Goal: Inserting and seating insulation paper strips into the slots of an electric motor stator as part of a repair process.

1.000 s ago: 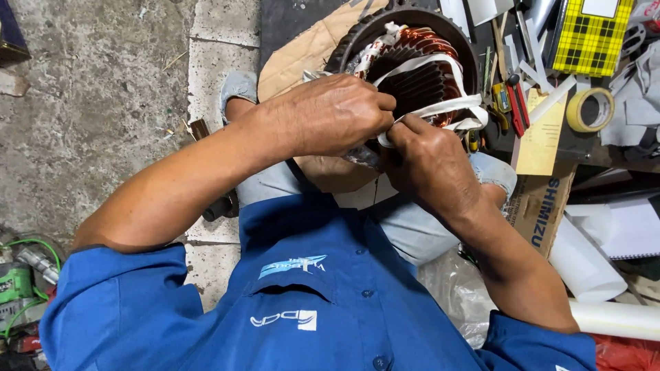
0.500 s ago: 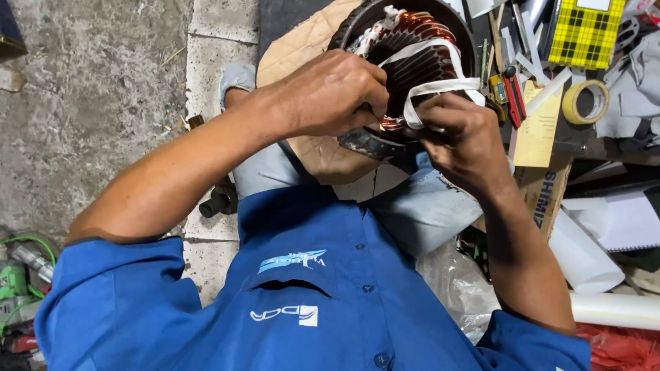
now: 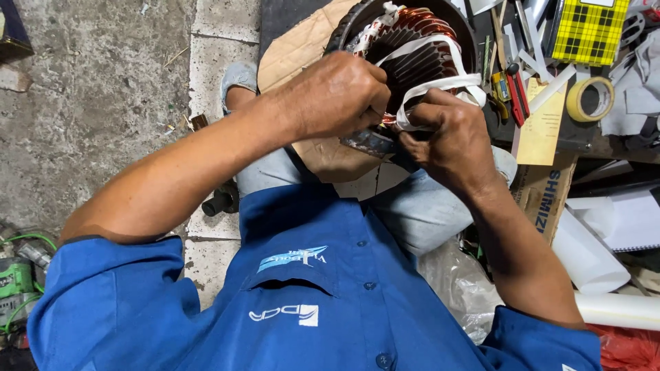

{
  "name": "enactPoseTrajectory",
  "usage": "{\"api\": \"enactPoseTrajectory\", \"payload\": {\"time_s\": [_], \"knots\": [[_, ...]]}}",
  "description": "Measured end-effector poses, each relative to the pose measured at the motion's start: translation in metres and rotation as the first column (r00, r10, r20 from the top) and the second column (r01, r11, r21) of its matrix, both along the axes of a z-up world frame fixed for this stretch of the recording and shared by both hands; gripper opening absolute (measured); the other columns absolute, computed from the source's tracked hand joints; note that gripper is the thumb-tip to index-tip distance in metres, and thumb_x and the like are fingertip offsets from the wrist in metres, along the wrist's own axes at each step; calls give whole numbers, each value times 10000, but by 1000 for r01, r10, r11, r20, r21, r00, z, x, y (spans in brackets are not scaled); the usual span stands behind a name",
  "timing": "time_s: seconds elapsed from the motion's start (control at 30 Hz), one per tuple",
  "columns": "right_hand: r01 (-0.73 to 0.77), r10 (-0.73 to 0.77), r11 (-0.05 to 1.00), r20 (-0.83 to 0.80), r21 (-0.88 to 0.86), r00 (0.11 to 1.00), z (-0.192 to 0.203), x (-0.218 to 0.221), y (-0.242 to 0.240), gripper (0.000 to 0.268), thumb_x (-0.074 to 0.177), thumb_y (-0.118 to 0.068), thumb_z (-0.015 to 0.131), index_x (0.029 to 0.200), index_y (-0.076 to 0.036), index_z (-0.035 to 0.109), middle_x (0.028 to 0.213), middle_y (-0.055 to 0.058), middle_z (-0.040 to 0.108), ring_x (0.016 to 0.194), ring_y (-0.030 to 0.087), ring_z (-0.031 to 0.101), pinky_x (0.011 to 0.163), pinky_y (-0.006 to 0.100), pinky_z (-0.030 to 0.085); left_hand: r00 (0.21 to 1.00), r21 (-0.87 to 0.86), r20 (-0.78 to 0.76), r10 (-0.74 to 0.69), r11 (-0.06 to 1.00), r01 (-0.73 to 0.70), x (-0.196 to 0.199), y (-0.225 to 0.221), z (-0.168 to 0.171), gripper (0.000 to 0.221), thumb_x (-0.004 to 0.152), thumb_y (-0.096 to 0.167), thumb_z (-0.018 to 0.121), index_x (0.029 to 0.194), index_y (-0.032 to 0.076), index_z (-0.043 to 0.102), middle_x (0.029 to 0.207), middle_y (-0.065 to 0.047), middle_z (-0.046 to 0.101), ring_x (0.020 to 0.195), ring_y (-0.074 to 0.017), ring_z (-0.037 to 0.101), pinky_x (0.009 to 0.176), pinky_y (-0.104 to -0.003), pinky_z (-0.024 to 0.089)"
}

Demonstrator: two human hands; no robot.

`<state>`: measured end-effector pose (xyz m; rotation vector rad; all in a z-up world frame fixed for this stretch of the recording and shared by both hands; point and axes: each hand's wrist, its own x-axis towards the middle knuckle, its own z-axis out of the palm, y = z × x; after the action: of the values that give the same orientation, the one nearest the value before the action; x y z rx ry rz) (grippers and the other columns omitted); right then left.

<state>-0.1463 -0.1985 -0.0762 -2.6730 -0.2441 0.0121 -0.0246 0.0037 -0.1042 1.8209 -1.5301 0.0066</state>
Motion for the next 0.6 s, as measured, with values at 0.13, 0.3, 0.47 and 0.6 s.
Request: {"api": "enactPoseTrajectory", "payload": {"time_s": [0.13,0.3,0.47,0.6], "knots": [[-29,28,998,5,49,1000,3,1,-5,234,903,-113,882,821,11,702,805,88,597,607,140,563,485,266,514,989,92,-143,-42,994,55,12,4,5,149,786,-55,788,862,72,804,888,-52,799,656,-143,742,619,-249,635],[-47,46,998,43,38,998,13,3,11,230,889,-195,890,937,9,795,809,94,568,610,157,511,502,294,448,972,8,-203,-118,993,122,23,15,8,215,766,-125,718,876,52,773,954,-64,773,732,-189,705,633,-300,591],[-45,44,999,60,18,997,3,6,8,249,924,-232,874,813,-23,795,730,52,517,557,131,442,420,286,352,982,-246,-155,-109,967,68,40,28,5,322,800,-272,578,939,-35,746,1140,-166,736,889,-247,746,765,-258,652],[-38,40,999,77,-30,996,7,7,18,220,917,-201,873,893,8,808,805,117,664,537,149,530,413,277,426,989,-307,-101,107,942,-133,41,43,1,291,818,-211,672,989,5,768,1116,-95,716,825,-192,627,731,-310,536]]}}
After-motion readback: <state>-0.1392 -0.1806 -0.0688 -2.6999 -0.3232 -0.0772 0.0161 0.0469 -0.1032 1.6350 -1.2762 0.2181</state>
